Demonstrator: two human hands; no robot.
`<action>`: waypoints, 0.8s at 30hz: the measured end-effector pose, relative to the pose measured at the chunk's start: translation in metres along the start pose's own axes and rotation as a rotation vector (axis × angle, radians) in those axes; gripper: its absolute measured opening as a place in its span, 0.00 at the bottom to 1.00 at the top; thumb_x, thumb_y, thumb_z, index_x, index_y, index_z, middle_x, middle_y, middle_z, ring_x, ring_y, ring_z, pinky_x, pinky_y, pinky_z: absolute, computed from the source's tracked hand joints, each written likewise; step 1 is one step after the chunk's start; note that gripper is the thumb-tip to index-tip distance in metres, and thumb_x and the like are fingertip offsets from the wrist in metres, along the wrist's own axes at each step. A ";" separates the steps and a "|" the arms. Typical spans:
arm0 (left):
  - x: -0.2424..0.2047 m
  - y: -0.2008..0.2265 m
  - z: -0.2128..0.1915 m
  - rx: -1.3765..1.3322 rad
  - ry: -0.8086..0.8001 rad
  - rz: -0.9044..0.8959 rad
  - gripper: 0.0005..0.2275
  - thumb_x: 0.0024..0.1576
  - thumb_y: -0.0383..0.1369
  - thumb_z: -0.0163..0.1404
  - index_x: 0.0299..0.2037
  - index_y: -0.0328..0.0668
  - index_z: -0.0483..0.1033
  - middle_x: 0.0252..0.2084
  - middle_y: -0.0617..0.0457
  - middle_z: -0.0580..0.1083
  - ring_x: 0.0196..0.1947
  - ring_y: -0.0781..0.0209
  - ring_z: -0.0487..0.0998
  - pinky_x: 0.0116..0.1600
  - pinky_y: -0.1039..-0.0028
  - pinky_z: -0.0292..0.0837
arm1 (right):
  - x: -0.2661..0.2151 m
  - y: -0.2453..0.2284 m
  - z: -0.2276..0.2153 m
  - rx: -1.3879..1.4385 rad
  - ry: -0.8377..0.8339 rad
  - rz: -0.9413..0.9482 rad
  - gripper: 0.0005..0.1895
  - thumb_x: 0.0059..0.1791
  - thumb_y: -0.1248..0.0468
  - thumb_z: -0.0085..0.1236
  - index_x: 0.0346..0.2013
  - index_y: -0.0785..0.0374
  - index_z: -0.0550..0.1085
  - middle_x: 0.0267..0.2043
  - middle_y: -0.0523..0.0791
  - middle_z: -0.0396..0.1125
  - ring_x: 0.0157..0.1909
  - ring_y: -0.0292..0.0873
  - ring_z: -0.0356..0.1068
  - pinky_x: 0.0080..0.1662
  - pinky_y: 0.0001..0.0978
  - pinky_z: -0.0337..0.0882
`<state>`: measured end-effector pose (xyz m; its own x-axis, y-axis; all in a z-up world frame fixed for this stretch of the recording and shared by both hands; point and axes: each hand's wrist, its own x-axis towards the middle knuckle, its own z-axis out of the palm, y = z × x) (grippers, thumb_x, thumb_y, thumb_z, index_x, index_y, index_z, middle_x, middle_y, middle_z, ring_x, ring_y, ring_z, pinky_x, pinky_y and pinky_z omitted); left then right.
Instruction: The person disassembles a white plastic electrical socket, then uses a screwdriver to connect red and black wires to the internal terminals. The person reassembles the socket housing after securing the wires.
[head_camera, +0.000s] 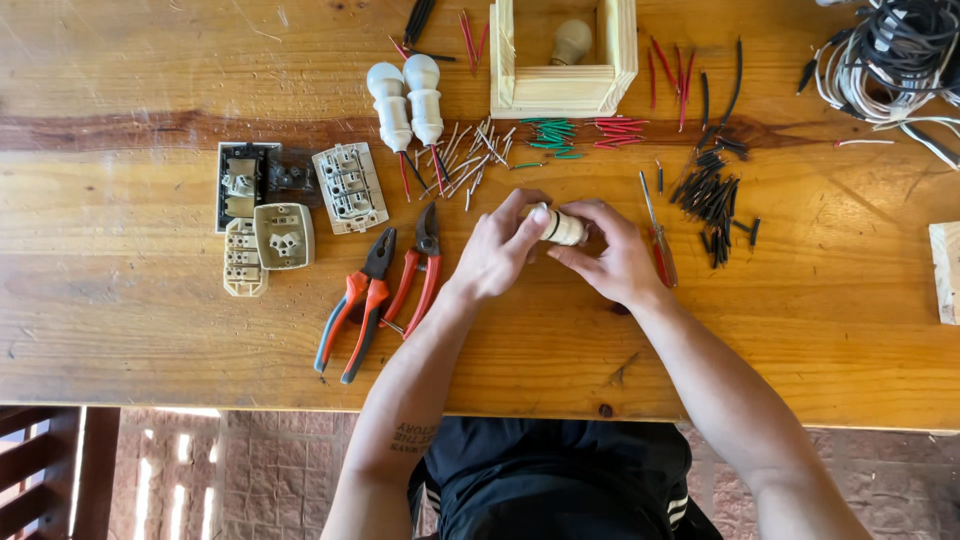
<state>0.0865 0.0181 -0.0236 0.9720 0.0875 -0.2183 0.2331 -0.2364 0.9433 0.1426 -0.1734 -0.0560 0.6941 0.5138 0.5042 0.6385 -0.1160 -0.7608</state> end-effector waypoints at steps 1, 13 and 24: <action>-0.003 0.006 -0.003 0.051 -0.038 0.058 0.17 0.58 0.49 0.47 0.53 0.55 0.73 0.18 0.50 0.71 0.24 0.49 0.74 0.40 0.61 0.71 | -0.003 0.003 0.000 0.041 -0.001 0.056 0.23 0.42 0.67 0.73 0.50 0.65 0.74 0.45 0.51 0.72 0.45 0.51 0.74 0.43 0.44 0.74; -0.002 0.014 -0.002 0.197 0.025 -0.142 0.24 0.56 0.55 0.46 0.48 0.43 0.75 0.25 0.52 0.79 0.35 0.43 0.82 0.46 0.57 0.75 | 0.004 -0.001 0.010 -0.144 0.053 -0.085 0.23 0.41 0.69 0.73 0.50 0.67 0.76 0.50 0.51 0.72 0.49 0.56 0.72 0.48 0.46 0.72; -0.002 0.020 -0.009 0.423 0.051 -0.312 0.27 0.58 0.61 0.36 0.33 0.48 0.79 0.25 0.47 0.78 0.36 0.39 0.83 0.44 0.57 0.74 | 0.004 -0.006 0.013 -0.110 0.073 -0.134 0.20 0.40 0.69 0.73 0.45 0.64 0.77 0.48 0.49 0.74 0.48 0.54 0.73 0.47 0.46 0.74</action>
<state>0.0885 0.0222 -0.0018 0.8543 0.2605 -0.4499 0.5132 -0.5605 0.6499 0.1371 -0.1598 -0.0545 0.6203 0.4683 0.6292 0.7564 -0.1447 -0.6379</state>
